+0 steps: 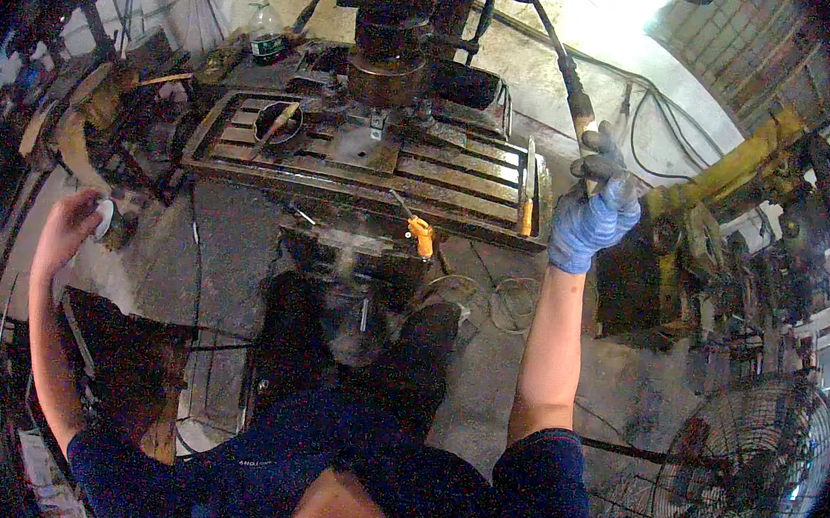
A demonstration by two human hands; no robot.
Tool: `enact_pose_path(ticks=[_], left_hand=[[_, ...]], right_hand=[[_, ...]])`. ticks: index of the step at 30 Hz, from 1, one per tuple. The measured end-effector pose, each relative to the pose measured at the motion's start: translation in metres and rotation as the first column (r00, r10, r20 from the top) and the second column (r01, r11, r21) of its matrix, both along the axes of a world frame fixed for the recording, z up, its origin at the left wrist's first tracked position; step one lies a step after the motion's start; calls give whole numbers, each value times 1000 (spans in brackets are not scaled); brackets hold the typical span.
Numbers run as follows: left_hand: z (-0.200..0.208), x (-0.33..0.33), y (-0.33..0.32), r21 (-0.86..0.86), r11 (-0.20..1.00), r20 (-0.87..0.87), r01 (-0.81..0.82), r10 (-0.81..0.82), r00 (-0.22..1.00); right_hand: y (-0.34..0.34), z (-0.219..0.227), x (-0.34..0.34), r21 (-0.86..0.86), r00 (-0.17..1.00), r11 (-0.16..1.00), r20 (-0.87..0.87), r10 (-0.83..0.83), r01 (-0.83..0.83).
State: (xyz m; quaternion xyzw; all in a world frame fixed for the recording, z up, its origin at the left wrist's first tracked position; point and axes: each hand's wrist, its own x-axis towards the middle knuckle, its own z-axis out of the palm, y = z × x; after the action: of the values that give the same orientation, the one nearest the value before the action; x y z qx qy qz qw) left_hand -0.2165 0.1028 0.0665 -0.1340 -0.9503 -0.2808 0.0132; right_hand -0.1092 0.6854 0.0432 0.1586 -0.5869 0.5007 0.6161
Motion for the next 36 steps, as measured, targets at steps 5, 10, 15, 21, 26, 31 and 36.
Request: enact_pose_path(ticks=[5, 10, 15, 21, 26, 31, 36], left_hand=[[-11, 61, -99, 149, 966, -25, -212, 218, 976], [-29, 122, -149, 165, 927, -83, -338, 354, 931], [-58, 170, -168, 273, 862, 110, -427, 413, 904], [-58, 181, -113, -52, 901, 392, -432, 416, 820], [-117, 176, -129, -209, 946, 422, -248, 316, 850], [-176, 166, -168, -434, 890, 367, -142, 319, 874], [-200, 156, -199, -643, 756, 270, -123, 374, 888]], right_hand=[[-2, -11, -3, -58, 999, 998, 37, 1, 1], [5, -16, -1, 17, 999, 1000, 43, -27, 26], [13, -16, 2, -12, 998, 1000, 53, 25, -25], [9, 2, 6, 91, 1000, 996, 7, 24, -25], [10, 9, 9, 12, 996, 997, 47, 76, -76], [14, 15, 8, 26, 998, 1000, 70, -8, 6], [11, 26, 9, 33, 998, 998, 38, 58, -59]])
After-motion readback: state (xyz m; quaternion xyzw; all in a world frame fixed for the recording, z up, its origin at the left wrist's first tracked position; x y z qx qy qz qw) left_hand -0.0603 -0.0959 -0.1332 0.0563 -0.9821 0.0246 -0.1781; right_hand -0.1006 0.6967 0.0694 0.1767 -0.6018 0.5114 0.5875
